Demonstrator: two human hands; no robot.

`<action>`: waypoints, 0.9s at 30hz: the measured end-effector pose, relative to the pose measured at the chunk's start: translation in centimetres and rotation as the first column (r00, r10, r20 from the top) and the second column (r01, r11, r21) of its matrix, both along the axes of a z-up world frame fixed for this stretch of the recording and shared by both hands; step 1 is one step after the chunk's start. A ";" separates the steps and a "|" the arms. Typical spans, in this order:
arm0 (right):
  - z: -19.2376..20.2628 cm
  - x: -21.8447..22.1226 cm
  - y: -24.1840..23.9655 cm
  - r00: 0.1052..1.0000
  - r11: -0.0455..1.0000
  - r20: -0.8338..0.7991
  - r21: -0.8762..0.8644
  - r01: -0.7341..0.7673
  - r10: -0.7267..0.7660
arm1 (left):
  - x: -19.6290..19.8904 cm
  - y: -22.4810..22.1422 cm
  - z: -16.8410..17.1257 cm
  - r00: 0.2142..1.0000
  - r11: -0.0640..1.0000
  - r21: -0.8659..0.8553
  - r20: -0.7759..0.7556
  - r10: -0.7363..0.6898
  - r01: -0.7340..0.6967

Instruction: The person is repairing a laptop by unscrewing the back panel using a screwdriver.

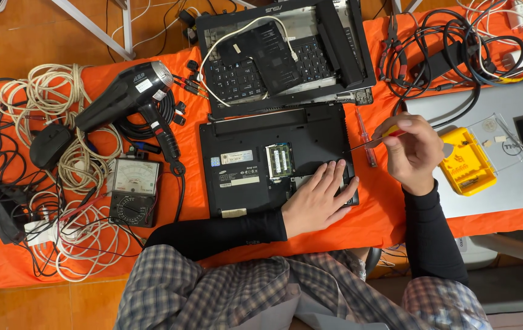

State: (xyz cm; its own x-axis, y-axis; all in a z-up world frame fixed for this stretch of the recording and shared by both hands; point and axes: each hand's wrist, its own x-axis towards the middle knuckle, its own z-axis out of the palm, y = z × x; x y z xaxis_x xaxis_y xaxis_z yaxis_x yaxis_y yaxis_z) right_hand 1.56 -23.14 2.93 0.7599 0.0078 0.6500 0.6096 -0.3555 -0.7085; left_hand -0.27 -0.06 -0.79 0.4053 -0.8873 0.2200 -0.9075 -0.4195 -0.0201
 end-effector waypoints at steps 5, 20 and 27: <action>-0.6 -0.2 -0.2 1.000 1.000 0.024 -0.011 -0.012 0.013 | 0.0 0.0 -0.1 1.000 1.000 0.001 0.003 0.003 -0.003; -0.8 -0.4 -0.4 0.998 1.000 -0.057 0.021 -0.011 0.012 | -0.1 -0.1 -0.4 1.000 1.000 0.022 0.029 0.004 -0.005; -0.9 -0.4 -0.6 0.998 0.999 -0.060 0.033 -0.017 0.019 | -0.1 -0.1 -0.5 1.000 1.000 0.019 0.024 0.004 -0.004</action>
State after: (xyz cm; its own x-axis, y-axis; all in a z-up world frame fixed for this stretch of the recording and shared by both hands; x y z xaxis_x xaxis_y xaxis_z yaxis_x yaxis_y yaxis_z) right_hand 1.16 -23.71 2.03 0.7974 0.0014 0.6034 0.5718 -0.3213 -0.7548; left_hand -0.38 -0.14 -1.26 0.4034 -0.8898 0.2131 -0.9051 -0.4223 -0.0501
